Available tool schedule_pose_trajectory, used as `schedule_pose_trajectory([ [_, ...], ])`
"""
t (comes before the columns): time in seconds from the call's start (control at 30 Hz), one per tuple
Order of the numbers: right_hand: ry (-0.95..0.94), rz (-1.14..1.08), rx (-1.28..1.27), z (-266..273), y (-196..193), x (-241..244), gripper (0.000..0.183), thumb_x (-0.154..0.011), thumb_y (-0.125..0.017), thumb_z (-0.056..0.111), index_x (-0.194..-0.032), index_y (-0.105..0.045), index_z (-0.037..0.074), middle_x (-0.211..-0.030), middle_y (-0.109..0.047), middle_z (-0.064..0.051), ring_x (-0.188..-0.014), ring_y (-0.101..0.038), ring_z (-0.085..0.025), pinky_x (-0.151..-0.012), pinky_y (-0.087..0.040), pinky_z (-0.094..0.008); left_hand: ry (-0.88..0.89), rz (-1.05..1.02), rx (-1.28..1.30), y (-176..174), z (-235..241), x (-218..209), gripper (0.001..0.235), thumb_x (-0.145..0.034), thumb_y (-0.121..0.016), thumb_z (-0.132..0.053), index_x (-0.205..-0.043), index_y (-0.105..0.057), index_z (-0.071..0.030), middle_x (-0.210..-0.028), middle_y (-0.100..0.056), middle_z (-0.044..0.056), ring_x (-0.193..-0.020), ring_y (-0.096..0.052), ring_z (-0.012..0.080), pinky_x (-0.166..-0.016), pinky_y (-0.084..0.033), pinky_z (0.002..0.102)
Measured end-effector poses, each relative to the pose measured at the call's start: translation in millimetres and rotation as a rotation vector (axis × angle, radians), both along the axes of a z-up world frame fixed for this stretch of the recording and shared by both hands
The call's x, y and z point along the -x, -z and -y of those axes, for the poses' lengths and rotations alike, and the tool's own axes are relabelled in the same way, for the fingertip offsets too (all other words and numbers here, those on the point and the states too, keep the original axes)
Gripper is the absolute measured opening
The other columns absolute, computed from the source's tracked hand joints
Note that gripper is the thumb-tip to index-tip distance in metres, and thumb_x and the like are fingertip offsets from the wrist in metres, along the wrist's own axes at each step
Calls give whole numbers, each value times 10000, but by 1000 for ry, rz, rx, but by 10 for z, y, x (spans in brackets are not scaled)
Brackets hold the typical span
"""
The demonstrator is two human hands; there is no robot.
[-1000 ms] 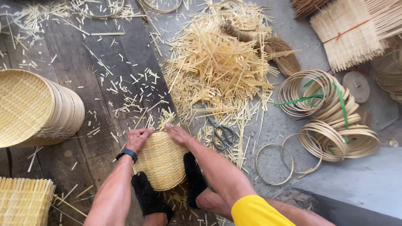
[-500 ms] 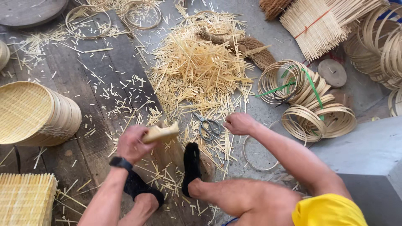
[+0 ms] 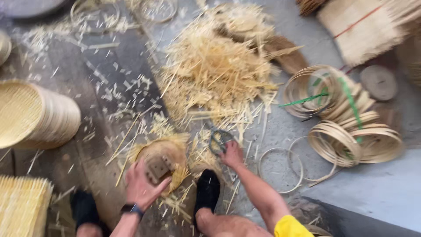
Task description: The person sits on the floor and repeatedly trims the edges of woven bamboo mats using shears. They place a circular bamboo frame on a mat, position it over a wooden block, and cut the excess material around the rim. The finished pieces are stacked nearby.
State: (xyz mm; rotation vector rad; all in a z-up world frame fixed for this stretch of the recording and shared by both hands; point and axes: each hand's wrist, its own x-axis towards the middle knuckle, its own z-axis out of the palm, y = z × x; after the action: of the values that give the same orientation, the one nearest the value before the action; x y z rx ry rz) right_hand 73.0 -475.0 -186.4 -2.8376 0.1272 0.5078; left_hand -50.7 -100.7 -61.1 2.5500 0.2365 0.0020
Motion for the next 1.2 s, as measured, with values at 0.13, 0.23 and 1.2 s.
schedule_pose_trajectory([
  [0.13,-59,184,-98,189,251,-168,709,-733,-840,409,-1269,-540,55,-1268,-543,-191,-1219,-502,-379,-1064,-398,-504,51,-215,-196,270,374,-335,1160,-640,-797,-717,-1508,-362,-82,-1556,-359,170,-1446,-275,385,-1200,-178,527],
  [0.23,43,59,-145,124,387,-292,796,-678,-868,373,-1311,-520,40,-1209,-644,-230,-1145,-603,-408,-994,-490,-490,-23,-139,-149,344,342,-283,1083,-601,-854,-645,-1453,-456,-107,-1457,-481,137,-1392,-360,364,-1175,-235,540],
  [1.2,-437,-22,-139,-746,-562,383,670,-805,-741,570,-1122,-673,-17,-1068,-653,-272,-1039,-605,-454,-869,-480,-532,-214,-4,115,364,329,-254,1085,-618,-808,-707,-1496,-446,-181,-1321,-603,111,-1249,-446,367,-1112,-278,564],
])
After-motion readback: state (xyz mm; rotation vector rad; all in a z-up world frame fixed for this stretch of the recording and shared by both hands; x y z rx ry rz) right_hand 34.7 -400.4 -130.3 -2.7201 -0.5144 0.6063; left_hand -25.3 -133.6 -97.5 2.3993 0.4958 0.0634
